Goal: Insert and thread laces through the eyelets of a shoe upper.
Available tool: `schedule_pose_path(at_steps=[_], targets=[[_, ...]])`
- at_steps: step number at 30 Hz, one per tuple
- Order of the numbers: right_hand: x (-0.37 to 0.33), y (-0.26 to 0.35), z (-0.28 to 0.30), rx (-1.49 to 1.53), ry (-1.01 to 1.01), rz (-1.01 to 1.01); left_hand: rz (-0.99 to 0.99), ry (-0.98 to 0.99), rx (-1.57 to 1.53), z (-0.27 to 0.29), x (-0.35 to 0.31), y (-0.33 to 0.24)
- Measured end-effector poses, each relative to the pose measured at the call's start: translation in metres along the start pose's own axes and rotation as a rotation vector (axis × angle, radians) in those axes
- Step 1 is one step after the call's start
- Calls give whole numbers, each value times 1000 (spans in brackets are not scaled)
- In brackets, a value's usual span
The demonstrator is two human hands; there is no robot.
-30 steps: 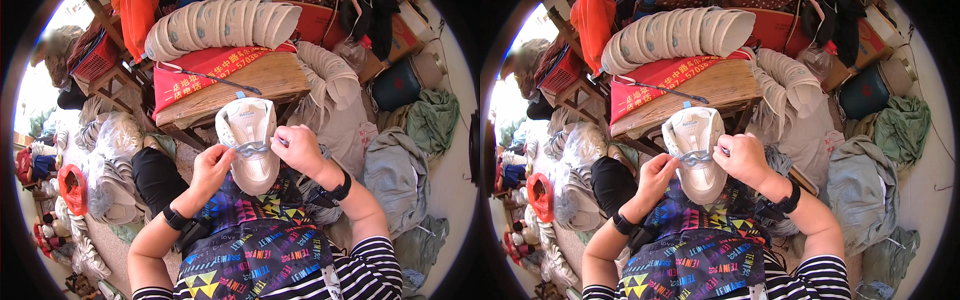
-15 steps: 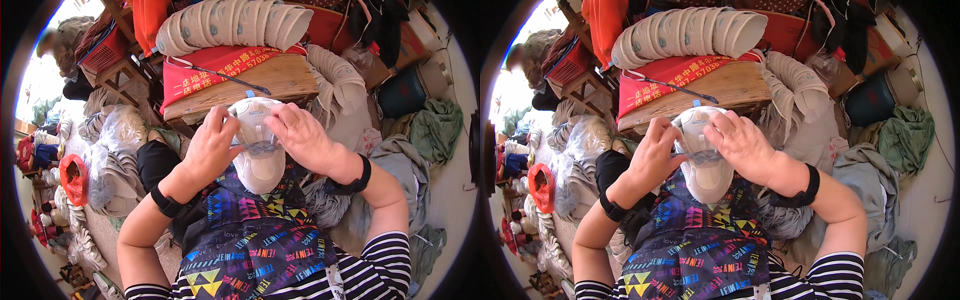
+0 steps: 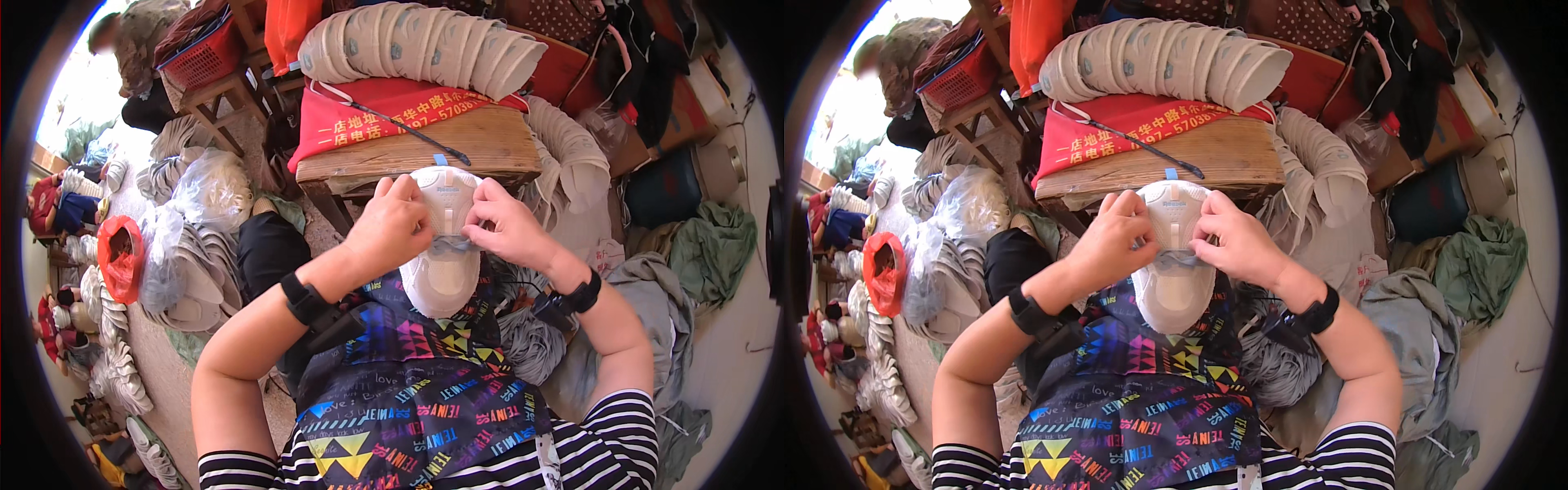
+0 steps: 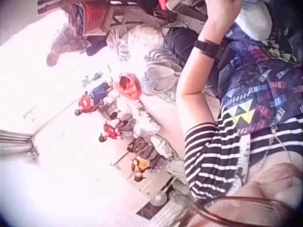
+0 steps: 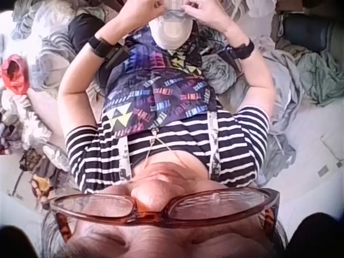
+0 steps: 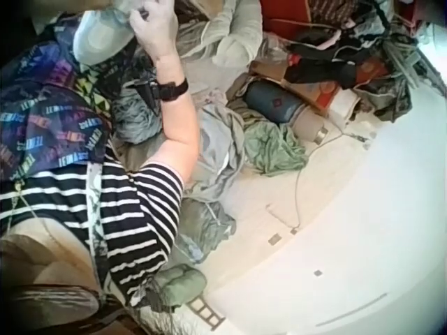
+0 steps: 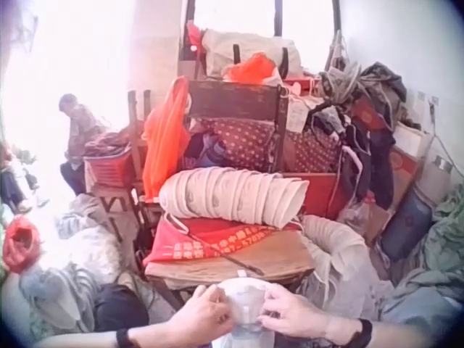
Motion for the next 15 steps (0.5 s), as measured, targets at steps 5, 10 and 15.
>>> schedule_pose_path(at_steps=[5,10,15], targets=[[3,28,-8,542,-221,-94,233,-328,-298,-13,5,-17],[8,61,12,935,-121,64,70,-502,-500,40,25,-44],[20,54,6,1077,-15,-69,308,-340,-856,21,16,-20]])
Point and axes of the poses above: each hand's wrist, its own x-axis towards the middle knuckle, its own z-axis out of the back of the hand, y = z × x, the point moved 1 cm from there along x, towards the middle knuckle, and after that the axes turned 4 degrees about y, right-handed, at the moved point
